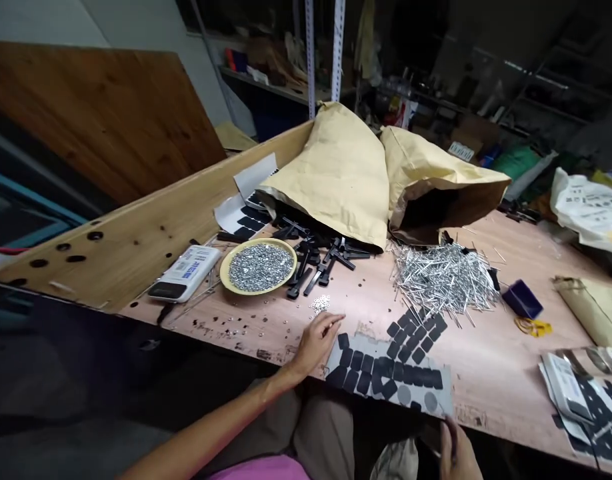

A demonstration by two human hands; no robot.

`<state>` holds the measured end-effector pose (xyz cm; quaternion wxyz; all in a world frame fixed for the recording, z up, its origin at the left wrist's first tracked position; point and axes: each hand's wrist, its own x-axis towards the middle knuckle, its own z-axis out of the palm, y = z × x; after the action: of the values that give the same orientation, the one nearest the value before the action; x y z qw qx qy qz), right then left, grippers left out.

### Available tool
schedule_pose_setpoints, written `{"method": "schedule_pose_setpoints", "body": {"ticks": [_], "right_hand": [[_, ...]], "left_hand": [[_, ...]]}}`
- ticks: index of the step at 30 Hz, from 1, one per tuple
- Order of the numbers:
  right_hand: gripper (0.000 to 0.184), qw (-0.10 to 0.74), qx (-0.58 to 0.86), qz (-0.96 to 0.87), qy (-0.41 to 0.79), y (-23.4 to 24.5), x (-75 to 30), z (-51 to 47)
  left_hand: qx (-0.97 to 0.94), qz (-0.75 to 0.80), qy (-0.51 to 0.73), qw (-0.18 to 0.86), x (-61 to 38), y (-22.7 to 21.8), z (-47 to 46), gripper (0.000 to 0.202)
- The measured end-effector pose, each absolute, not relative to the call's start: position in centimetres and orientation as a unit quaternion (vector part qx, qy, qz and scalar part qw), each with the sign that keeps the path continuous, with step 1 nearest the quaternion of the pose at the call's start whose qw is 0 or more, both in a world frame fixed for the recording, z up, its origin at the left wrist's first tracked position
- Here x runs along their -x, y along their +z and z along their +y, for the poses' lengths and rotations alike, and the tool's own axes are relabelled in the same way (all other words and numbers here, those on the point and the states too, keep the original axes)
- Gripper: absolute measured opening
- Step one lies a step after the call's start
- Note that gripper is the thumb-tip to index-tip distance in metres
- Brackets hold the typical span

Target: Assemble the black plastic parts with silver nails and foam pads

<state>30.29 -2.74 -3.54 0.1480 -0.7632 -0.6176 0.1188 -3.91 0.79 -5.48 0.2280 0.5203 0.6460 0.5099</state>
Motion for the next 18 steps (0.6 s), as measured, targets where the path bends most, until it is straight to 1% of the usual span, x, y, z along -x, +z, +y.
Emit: {"method": "schedule_pose_setpoints", "body": {"ticks": [2, 4, 7, 9, 12, 14, 16, 18], "right_hand": [[0.045, 0.188, 0.708, -0.664, 0.152, -1.9, -25.1, 1.2], [0.042, 0.227, 0.605, -0.741, 0.180, -0.7, -18.8, 5.2], [0.037, 0.258, 0.476, -0.824, 0.170, -0.3, -9.7, 11.0], [0.032, 0.225, 0.455, -0.850, 0.142, -0.6, -4.7, 14.4], [0.024, 0.120, 0.468, -0.870, 0.101, -1.6, -0.2, 18.0], [0.021, 0.076, 0.477, -0.871, 0.093, -2.3, 0.9, 19.0], [0.020, 0.060, 0.487, -0.866, 0.098, -2.7, 0.7, 19.0], [0.023, 0.079, 0.493, -0.861, 0.100, -2.7, -0.3, 18.5]], "left_hand": [[-0.516, 0.700, 0.469, 0.153, 5.9, -4.3, 3.1, 0.026], [-0.505, 0.765, 0.390, 0.092, 7.8, -3.2, 5.5, 0.022], [-0.476, 0.836, 0.269, 0.058, 9.4, -2.1, 8.4, 0.018], [-0.471, 0.853, 0.220, 0.049, 9.7, -1.9, 9.6, 0.020], [-0.488, 0.854, 0.178, 0.041, 9.3, -2.5, 10.5, 0.022], [-0.505, 0.846, 0.163, 0.048, 9.2, -3.1, 10.5, 0.021], [-0.517, 0.839, 0.162, 0.053, 9.3, -3.7, 10.3, 0.021], [-0.527, 0.831, 0.169, 0.052, 9.6, -4.1, 10.0, 0.024]]}}
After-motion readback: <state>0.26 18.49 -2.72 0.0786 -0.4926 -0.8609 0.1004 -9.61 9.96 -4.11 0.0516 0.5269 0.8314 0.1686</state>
